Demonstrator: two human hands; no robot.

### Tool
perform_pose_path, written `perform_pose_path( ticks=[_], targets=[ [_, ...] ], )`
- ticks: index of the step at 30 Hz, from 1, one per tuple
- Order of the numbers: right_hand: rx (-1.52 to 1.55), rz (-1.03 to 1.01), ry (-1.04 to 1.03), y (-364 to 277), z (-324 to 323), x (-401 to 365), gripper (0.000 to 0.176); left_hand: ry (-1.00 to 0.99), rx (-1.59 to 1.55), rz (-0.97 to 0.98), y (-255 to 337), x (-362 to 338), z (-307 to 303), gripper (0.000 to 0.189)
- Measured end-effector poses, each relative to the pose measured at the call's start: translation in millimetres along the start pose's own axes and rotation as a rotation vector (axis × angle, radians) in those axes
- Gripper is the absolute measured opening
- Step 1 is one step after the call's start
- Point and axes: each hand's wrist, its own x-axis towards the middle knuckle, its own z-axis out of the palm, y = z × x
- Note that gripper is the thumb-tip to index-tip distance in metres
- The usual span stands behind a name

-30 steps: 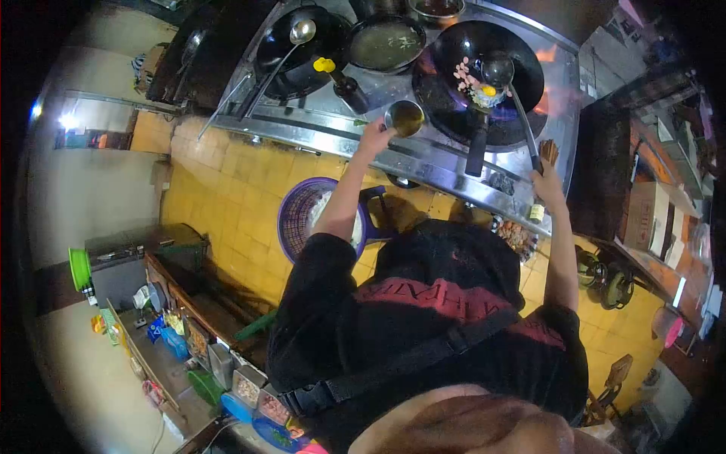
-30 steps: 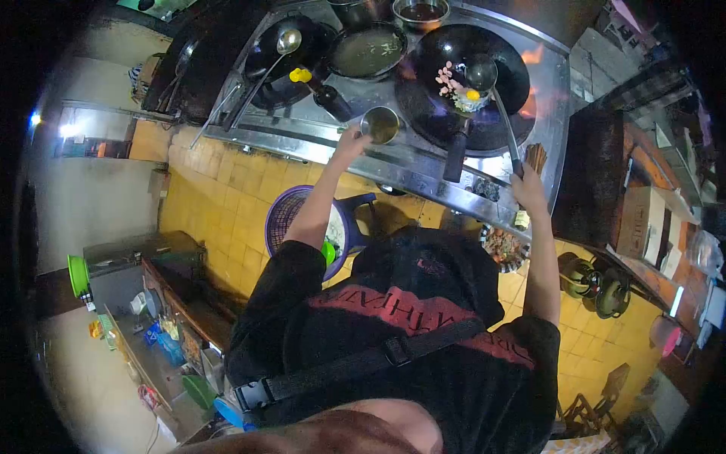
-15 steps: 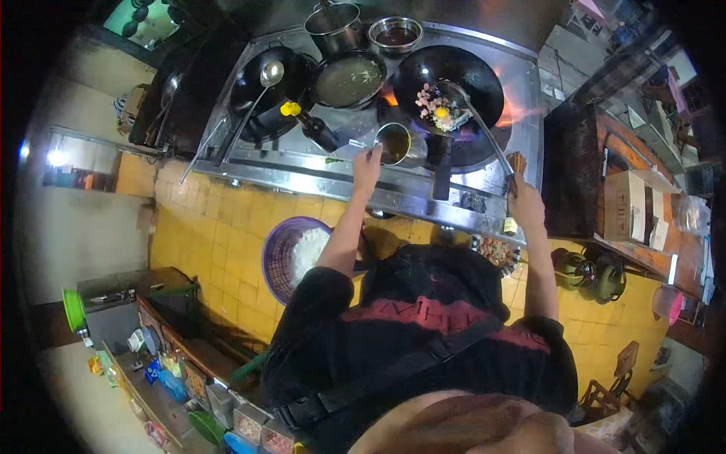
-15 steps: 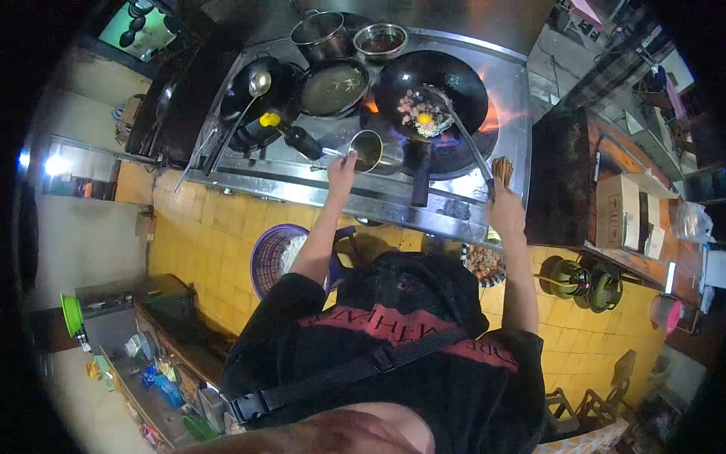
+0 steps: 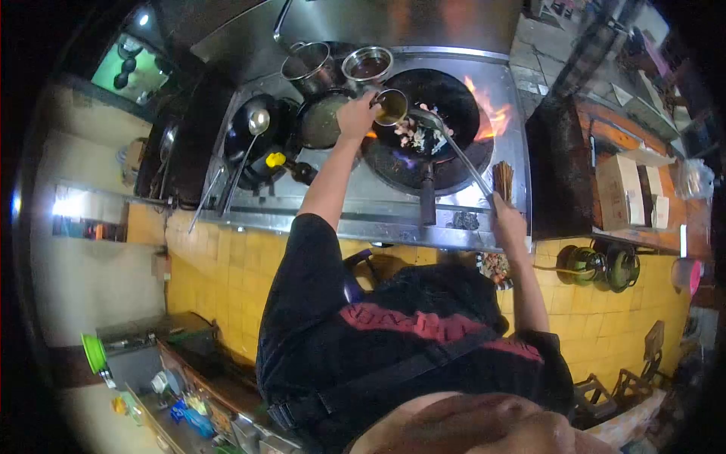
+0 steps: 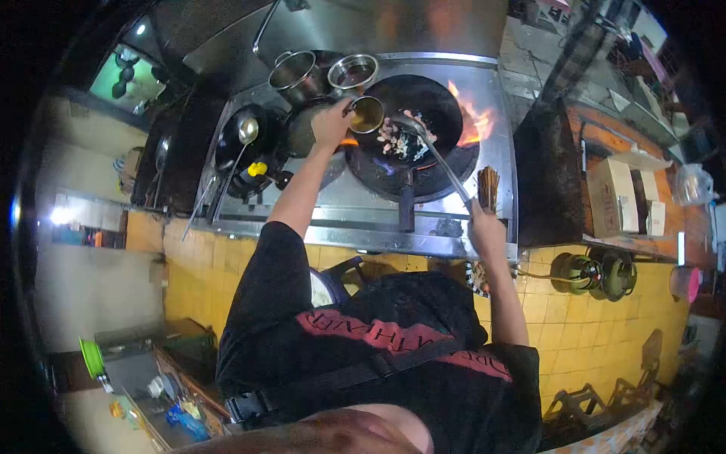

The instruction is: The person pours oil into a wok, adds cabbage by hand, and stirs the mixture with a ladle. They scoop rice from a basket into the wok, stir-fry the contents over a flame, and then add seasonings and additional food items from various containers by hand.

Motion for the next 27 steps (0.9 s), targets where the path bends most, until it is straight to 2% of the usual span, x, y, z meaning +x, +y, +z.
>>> perform_pose_path(
  ticks=[2,3,5,6,7,9,13,15,18,21,22,23,24,25,26,27],
  targets=[
    [0.002,0.069,0.061,-9,8,8,0.032,0.085,0.089,0.256,10,21,-1,0.034],
    [0.005,0.104,0.074,-13,15,11,0.033,0.082,0.085,0.268,13,29,3,0.034],
    [0.014,0.229,0.034,-21,30,24,0.036,0.102,0.313,0.408,20,52,12,0.025],
    [0.106,0.175,0.071,-19,39,29,0.038,0.084,0.378,0.483,25,61,11,0.024],
    [0.142,0.151,0.030,-11,44,35,0.038,0.081,0.373,0.485,29,67,10,0.024],
    [0.178,0.057,-0.068,9,40,46,0.036,0.087,0.428,0.629,36,84,6,0.028],
    [0.055,0.128,-0.043,-15,14,20,0.033,0.076,0.547,0.693,46,110,-4,0.032],
    [0.051,0.228,-0.041,-33,6,-1,0.031,0.137,0.556,0.721,43,121,-13,0.031],
    [0.218,0.113,-0.168,-34,-36,-9,0.030,0.325,0.510,0.836,36,129,-30,0.026],
    [0.201,0.051,-0.171,-18,-43,11,0.026,0.304,0.562,0.706,29,120,-38,0.022],
    [0.196,0.154,-0.183,-23,-35,18,0.022,0.306,0.567,0.690,28,114,-39,0.022],
    [0.186,0.137,-0.188,-27,-15,25,0.022,0.174,0.511,0.524,27,102,-39,0.023],
    [0.273,0.227,-0.167,-32,13,32,0.023,0.046,0.451,0.359,26,90,-39,0.025],
    [0.361,0.321,-0.147,-34,32,37,0.024,0.046,0.455,0.343,26,80,-38,0.025],
    [0.355,0.307,-0.153,-34,41,42,0.024,-0.050,0.372,0.118,27,70,-37,0.028],
    [0.386,0.145,-0.095,-35,47,46,0.024,-0.145,0.283,-0.102,25,60,-35,0.031]
  ],
)
